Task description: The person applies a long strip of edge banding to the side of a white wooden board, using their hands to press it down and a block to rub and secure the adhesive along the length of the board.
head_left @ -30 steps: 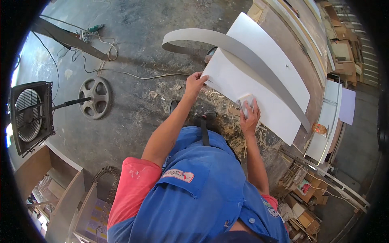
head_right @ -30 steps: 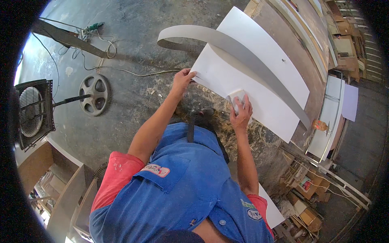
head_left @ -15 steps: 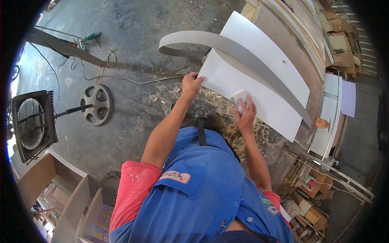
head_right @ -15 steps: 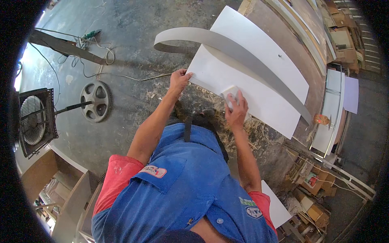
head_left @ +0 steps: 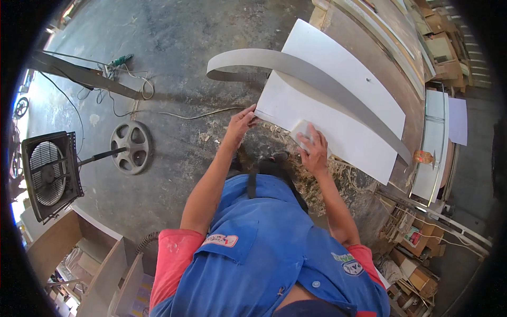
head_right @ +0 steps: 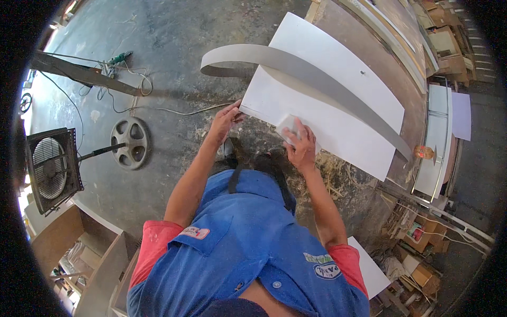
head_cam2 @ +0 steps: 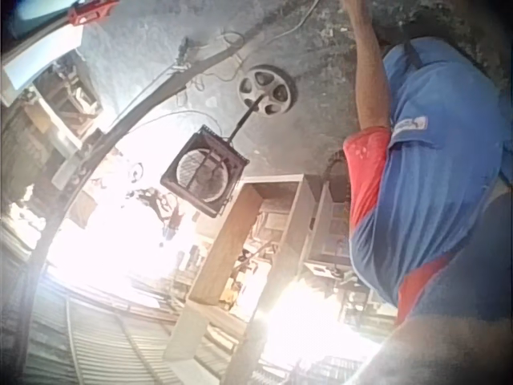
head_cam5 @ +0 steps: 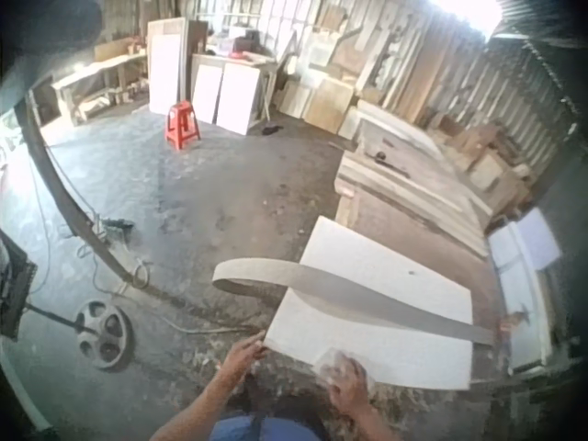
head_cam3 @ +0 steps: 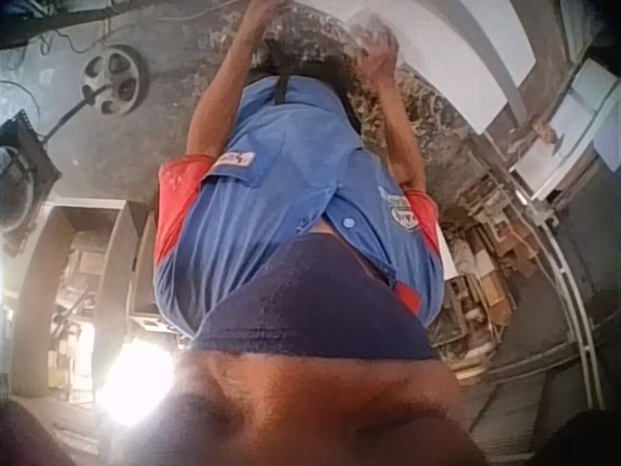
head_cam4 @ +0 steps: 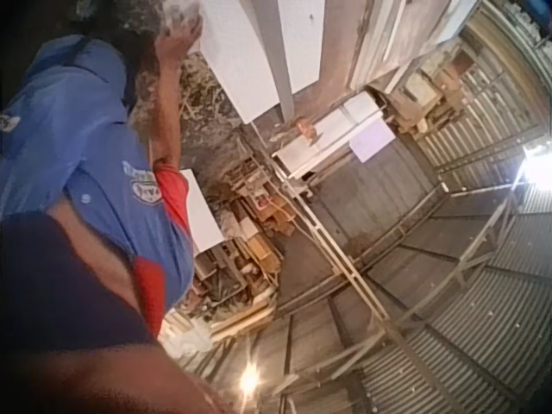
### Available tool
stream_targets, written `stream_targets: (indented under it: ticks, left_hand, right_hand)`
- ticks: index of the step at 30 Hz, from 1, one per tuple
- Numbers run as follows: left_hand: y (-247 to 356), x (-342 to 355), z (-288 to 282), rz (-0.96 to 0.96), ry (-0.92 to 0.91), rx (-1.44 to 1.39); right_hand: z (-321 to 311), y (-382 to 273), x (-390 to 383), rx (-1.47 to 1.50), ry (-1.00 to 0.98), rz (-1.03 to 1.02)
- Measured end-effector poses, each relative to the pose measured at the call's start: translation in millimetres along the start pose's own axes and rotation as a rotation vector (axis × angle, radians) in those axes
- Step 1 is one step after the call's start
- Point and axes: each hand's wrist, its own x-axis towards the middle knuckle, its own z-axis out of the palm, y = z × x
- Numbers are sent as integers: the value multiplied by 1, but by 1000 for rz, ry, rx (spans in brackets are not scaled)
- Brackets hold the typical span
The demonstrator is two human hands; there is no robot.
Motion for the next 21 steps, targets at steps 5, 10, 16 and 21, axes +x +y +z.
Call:
stream_targets:
  ticks: [5,10,16,21]
  left_hand:
    - [4,-6,2,-15,-35,-187]
    - [12,-9,-8,-77,13,-314]
    - [3,-25,-32,-120,86,-206]
    - [0,-31,-35,-179,128,-140]
  right_hand:
    - [34,-60,75,103,44,-97]
    - [25,-53,84,145,2,-166]
    - [4,-12,23,45,4,-31]
    - [42,-69,100,130,78,-149]
